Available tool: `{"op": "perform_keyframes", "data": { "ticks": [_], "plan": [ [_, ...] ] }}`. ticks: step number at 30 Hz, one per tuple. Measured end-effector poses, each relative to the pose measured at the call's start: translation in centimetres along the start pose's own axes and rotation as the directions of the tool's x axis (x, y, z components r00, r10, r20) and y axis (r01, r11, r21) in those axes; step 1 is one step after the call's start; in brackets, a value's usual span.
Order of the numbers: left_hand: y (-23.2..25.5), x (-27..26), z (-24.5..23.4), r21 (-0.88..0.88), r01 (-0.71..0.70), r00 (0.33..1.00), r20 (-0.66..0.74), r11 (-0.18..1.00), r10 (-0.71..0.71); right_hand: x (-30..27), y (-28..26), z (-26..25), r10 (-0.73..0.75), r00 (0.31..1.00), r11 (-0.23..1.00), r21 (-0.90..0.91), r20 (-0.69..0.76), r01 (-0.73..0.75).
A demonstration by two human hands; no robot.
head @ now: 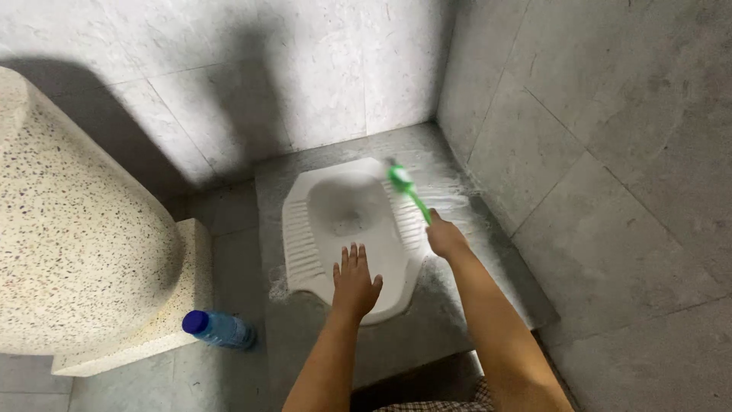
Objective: Scrubbing a squat toilet with a brush and soapy water.
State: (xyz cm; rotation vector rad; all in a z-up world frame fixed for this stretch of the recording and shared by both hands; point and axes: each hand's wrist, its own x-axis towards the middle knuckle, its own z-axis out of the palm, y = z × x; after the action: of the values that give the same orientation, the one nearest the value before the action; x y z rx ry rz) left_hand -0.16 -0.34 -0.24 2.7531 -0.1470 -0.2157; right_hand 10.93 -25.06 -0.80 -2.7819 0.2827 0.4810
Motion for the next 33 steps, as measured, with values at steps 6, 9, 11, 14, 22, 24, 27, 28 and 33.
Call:
{"op": "perform_keyframes", "data": {
  "ticks": [6, 9, 11, 14, 22, 24, 27, 28, 33],
  "plan": [
    [0.6, -0.1, 0.3, 0.018, -0.01, 0.997, 0.077, 1.0, 0.008, -0.2, 2.0, -3.5, -0.019, 1.0, 0.999, -0.041, -0.016, 0.018],
    [-0.6, -0.1, 0.7, 0.058, -0.023, 0.996, 0.082, 0.998, 0.019, 1.4, 4.4, -2.5, 0.201, 0.975, 0.977, -0.053, -0.092, -0.206],
    [-0.9, -0.2, 0.2, 0.048, -0.007, 0.997, 0.074, 0.999, 0.003, 0.5, 3.4, -3.0, 0.237, 0.969, 0.971, -0.018, -0.074, -0.238],
    [-0.6, 0.1, -0.4, 0.046, 0.019, 0.997, 0.067, 0.999, -0.022, -0.1, 1.8, -4.0, 0.171, 0.984, 0.983, 0.069, -0.046, -0.168],
    [0.1, -0.6, -0.5, 0.027, -0.05, 0.998, 0.049, 0.998, 0.049, 8.1, 6.6, 0.0, 0.16, 0.984, 0.985, 0.073, -0.081, -0.154],
    [-0.4, -0.6, -0.2, 0.032, -0.115, 0.993, 0.013, 0.993, 0.115, 10.1, 7.1, 2.1, 0.098, 0.981, 0.995, 0.008, -0.165, -0.098],
    [-1.1, -0.3, -0.7, 0.029, -0.035, 0.999, 0.027, 0.999, 0.034, 4.2, 1.3, -2.5, 0.165, 0.986, 0.938, 0.308, 0.009, -0.16],
    [-1.3, -0.3, -0.7, 0.027, -0.035, 0.999, 0.027, 0.999, 0.034, 4.9, 1.5, -2.1, 0.166, 0.986, 0.938, 0.307, 0.009, -0.161],
    [-1.7, -0.3, -1.1, -0.013, 0.021, 0.999, 0.031, 1.0, -0.02, 9.0, 3.6, -0.2, 0.165, 0.966, 0.958, 0.265, -0.199, -0.109]
  ]
}}
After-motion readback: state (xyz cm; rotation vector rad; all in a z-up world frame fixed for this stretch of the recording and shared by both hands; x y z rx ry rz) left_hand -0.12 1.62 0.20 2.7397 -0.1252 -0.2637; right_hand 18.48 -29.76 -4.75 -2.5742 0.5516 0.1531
